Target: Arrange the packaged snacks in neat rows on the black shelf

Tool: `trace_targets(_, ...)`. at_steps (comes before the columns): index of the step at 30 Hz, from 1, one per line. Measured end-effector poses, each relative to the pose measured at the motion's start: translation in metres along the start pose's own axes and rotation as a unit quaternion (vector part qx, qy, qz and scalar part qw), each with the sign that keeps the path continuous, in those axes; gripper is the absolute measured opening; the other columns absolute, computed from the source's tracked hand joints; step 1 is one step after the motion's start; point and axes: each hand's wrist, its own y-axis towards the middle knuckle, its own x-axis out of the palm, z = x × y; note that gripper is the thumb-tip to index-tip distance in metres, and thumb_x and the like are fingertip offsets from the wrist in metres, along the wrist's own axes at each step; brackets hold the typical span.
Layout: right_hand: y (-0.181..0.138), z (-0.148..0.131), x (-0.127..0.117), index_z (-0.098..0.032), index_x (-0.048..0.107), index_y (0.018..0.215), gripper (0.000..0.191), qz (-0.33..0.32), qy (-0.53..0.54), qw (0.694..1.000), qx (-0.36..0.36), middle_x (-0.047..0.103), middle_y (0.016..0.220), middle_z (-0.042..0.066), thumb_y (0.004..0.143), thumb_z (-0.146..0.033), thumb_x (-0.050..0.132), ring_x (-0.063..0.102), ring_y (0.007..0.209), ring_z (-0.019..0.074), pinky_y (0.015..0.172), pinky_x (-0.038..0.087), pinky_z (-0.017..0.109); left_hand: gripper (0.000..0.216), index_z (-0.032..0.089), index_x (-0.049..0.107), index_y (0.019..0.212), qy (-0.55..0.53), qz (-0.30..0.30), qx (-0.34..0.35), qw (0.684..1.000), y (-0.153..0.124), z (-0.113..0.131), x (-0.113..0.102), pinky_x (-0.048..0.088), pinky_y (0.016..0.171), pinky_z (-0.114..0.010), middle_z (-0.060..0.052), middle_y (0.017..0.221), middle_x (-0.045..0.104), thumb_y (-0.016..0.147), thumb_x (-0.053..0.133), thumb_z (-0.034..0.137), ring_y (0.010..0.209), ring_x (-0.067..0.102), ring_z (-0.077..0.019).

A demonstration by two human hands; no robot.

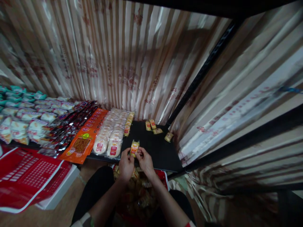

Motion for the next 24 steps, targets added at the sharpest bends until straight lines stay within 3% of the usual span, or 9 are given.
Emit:
trace_targets(5, 0.036, -0.003, 0.016, -0.022, 0.06, 0.096, 0.023, 0.019, -0.032, 0.999, 0.006, 0.068, 0.086, 0.002, 0.075, -0.027, 0.053, 0.064, 0.076, 0.0164, 0.073, 0.05, 0.029, 0.037, 0.015, 0.052, 0.115, -0.002, 0.021, 0.067, 0.998, 0.004, 0.005, 0.004, 0.046, 0.092, -0.034, -0.013, 0.122, 0.054, 0.08, 0.039, 0.02, 0.104, 0.057, -0.0197)
trace_targets(9, 0.058, -0.002, 0.028, -0.022, 0.061, 0.095, 0.021, 0.018, -0.06, 0.998, -0.001, 0.067, 0.084, 0.001, 0.076, -0.024, 0.052, 0.063, 0.076, 0.0158, 0.073, 0.049, 0.028, 0.038, 0.017, 0.053, 0.117, 0.008, 0.031, 0.055, 0.998, 0.016, 0.004, 0.01, 0.034, 0.107, -0.038, -0.011, 0.133, 0.047, 0.083, 0.04, 0.023, 0.126, 0.042, -0.0219)
trace_targets(16, 0.079, -0.004, 0.041, -0.021, 0.062, 0.095, 0.023, 0.006, -0.095, 0.995, -0.026, 0.067, 0.087, 0.003, 0.074, -0.02, 0.052, 0.063, 0.079, 0.0168, 0.073, 0.047, 0.028, 0.045, 0.012, 0.048, 0.126, -0.008, 0.008, 0.003, 1.0, 0.039, 0.001, 0.017, 0.025, 0.112, -0.037, -0.013, 0.138, 0.046, 0.085, 0.035, 0.024, 0.131, 0.037, -0.0204)
trace_targets(24, 0.091, -0.004, 0.05, -0.021, 0.062, 0.096, 0.026, -0.01, -0.106, 0.994, -0.031, 0.066, 0.088, 0.001, 0.073, -0.019, 0.05, 0.061, 0.078, 0.0159, 0.073, 0.046, 0.027, 0.046, 0.014, 0.043, 0.131, -0.038, -0.004, -0.025, 0.999, 0.049, -0.004, 0.02, 0.021, 0.113, -0.035, -0.01, 0.142, 0.041, 0.088, 0.035, 0.026, 0.134, 0.033, -0.0179)
